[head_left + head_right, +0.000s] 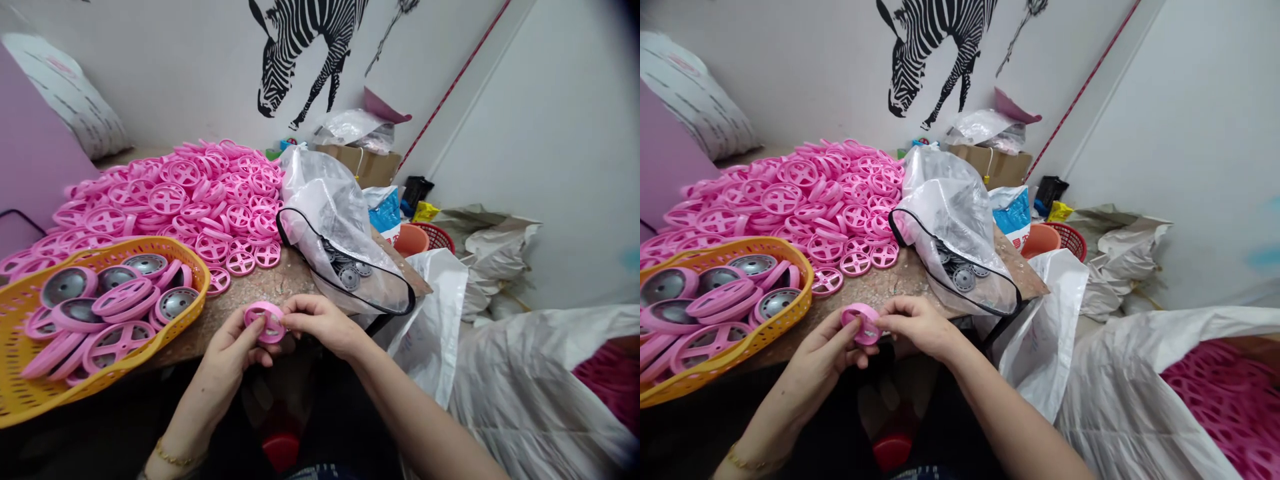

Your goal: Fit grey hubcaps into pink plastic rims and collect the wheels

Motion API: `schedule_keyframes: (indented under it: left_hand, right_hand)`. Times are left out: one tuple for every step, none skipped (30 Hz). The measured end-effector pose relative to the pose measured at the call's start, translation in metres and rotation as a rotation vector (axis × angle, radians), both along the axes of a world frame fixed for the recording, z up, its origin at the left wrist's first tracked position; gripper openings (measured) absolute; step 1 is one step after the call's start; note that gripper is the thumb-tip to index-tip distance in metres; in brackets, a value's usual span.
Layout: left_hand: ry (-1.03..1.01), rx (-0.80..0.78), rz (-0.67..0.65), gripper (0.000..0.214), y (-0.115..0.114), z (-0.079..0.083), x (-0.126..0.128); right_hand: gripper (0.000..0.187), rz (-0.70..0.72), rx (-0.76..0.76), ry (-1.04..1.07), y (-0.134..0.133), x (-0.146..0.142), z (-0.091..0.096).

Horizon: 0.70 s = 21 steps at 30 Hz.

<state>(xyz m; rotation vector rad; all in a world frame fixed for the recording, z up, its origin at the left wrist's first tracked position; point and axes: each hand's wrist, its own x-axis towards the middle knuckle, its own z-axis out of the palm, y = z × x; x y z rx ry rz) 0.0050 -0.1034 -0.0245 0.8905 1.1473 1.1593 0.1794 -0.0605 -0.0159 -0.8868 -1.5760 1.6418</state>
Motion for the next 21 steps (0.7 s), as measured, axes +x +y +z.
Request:
schedule_keyframes:
  left_hand:
    - [-0.025,-0.019,-0.015,0.043,-0.001,0.0,0.003]
    - [-0.037,-0.032,-0.014,0.042,-0.001,-0.001,0.006]
    - [-0.041,-0.042,-0.011,0.041,-0.002,-0.002,0.009]
    - [-0.04,-0.048,-0.007,0.041,-0.002,-0.003,0.011]
    - [-0.037,-0.053,-0.002,0.04,-0.001,-0.004,0.013]
    - [-0.033,-0.058,0.007,0.04,-0.001,-0.004,0.014]
    - [-0.029,-0.062,0.018,0.04,-0.001,-0.005,0.015]
    - [-0.026,-0.063,0.033,0.04,0.0,-0.006,0.015]
    - [-0.023,-0.065,0.045,0.039,0.0,-0.007,0.015]
    - [-0.021,-0.067,0.052,0.04,0.0,-0.007,0.016]
    - [-0.021,-0.07,0.051,0.04,0.0,-0.008,0.016]
    - [-0.022,-0.073,0.047,0.04,0.0,-0.008,0.016]
    - [-0.024,-0.076,0.043,0.04,0.0,-0.009,0.016]
    - [-0.026,-0.081,0.039,0.04,0.0,-0.01,0.017]
    - [-0.027,-0.084,0.037,0.039,0.0,-0.011,0.017]
    - [-0.028,-0.086,0.037,0.038,0.0,-0.012,0.017]
    - [-0.027,-0.088,0.036,0.037,0.0,-0.013,0.017]
    - [-0.027,-0.089,0.035,0.037,0.0,-0.013,0.017]
    - [-0.028,-0.087,0.035,0.037,0.0,-0.014,0.017]
    - [-0.029,-0.087,0.033,0.037,0.0,-0.014,0.017]
    - [-0.031,-0.087,0.031,0.037,0.001,-0.014,0.017]
  right_hand:
    - [0.02,-0.03,0.018,-0.029,-0.003,0.006,0.0]
    - [0.019,-0.085,0.072,-0.083,-0.005,0.013,0.0]
    - [0.017,-0.162,0.16,-0.16,-0.005,0.021,-0.001]
    - [0.016,-0.255,0.274,-0.261,-0.003,0.031,-0.001]
    - [0.015,-0.361,0.4,-0.382,0.0,0.041,-0.002]
    - [0.015,-0.463,0.515,-0.519,0.004,0.052,-0.002]
    - [0.017,-0.553,0.591,-0.66,0.01,0.063,-0.003]
    - [0.02,-0.629,0.62,-0.795,0.015,0.074,-0.004]
    - [0.023,-0.684,0.615,-0.921,0.021,0.083,-0.005]
    - [0.026,-0.715,0.592,-1.038,0.027,0.092,-0.007]
    - [0.029,-0.731,0.561,-1.138,0.032,0.098,-0.009]
    - [0.033,-0.733,0.529,-1.215,0.036,0.103,-0.011]
    - [0.038,-0.724,0.5,-1.268,0.04,0.106,-0.013]
    - [0.042,-0.709,0.474,-1.295,0.044,0.107,-0.016]
    - [0.044,-0.693,0.452,-1.295,0.047,0.108,-0.02]
    - [0.043,-0.679,0.433,-1.276,0.049,0.108,-0.023]
    - [0.04,-0.672,0.415,-1.245,0.051,0.107,-0.027]
    - [0.035,-0.676,0.401,-1.202,0.052,0.107,-0.031]
    - [0.03,-0.692,0.397,-1.146,0.052,0.107,-0.034]
    - [0.025,-0.72,0.406,-1.077,0.052,0.107,-0.035]
    - [0.022,-0.754,0.429,-0.997,0.05,0.107,-0.036]
